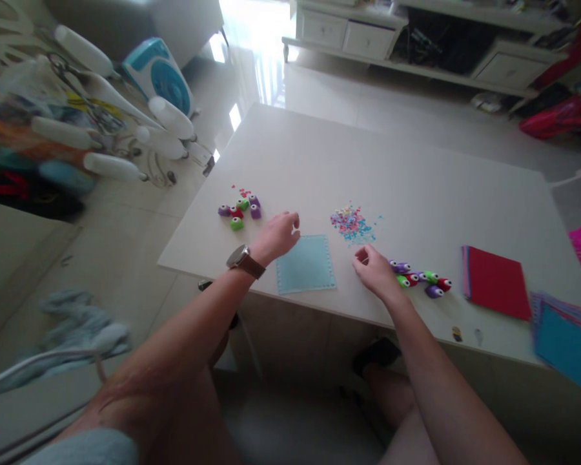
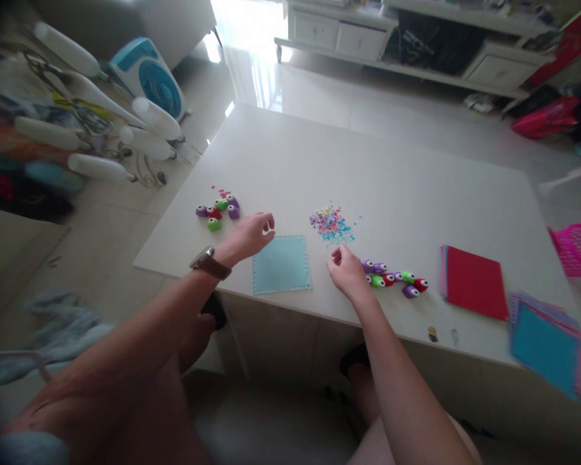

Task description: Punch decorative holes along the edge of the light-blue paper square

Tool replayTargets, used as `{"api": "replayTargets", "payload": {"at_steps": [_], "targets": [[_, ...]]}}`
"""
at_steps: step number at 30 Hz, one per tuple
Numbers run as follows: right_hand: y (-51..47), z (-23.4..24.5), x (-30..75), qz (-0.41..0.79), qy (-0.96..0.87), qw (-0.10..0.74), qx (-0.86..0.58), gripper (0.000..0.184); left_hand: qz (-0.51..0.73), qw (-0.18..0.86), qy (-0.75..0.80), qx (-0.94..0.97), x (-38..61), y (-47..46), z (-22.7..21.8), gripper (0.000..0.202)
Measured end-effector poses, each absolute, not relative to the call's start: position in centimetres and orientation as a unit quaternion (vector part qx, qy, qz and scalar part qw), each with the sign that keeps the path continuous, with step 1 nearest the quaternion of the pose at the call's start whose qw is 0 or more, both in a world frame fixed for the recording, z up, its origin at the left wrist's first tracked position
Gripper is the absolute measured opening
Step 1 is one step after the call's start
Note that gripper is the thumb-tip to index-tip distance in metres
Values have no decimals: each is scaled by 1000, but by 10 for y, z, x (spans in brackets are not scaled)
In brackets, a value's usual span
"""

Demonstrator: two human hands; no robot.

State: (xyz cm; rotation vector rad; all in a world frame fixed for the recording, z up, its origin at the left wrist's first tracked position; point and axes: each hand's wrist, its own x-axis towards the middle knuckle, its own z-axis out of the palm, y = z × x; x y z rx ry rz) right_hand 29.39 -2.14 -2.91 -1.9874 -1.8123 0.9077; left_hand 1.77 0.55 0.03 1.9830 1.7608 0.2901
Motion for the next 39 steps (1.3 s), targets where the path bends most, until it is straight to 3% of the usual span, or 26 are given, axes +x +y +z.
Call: {"api": "replayTargets", "payload": {"at_steps": [7,13,31,36,39], "targets": [[-23,-25,293,288,-647,171,-684,7,65,116,754,643,-7,6,9,35],[-24,-21,290,292,-656,181,-672,5,32,139,766,627,-14,5,6,41],[-25,-18,288,293,-678,168,-653,7,69,157,714,679,-23,13,-8,31],[-28,-18,284,318,-710,220,-589,6,185,280,693,638,-1,11,-4,14],[-33,-17,276,381,-706,267,-533,23,246,421,635,599,28,1,-4,13]]}}
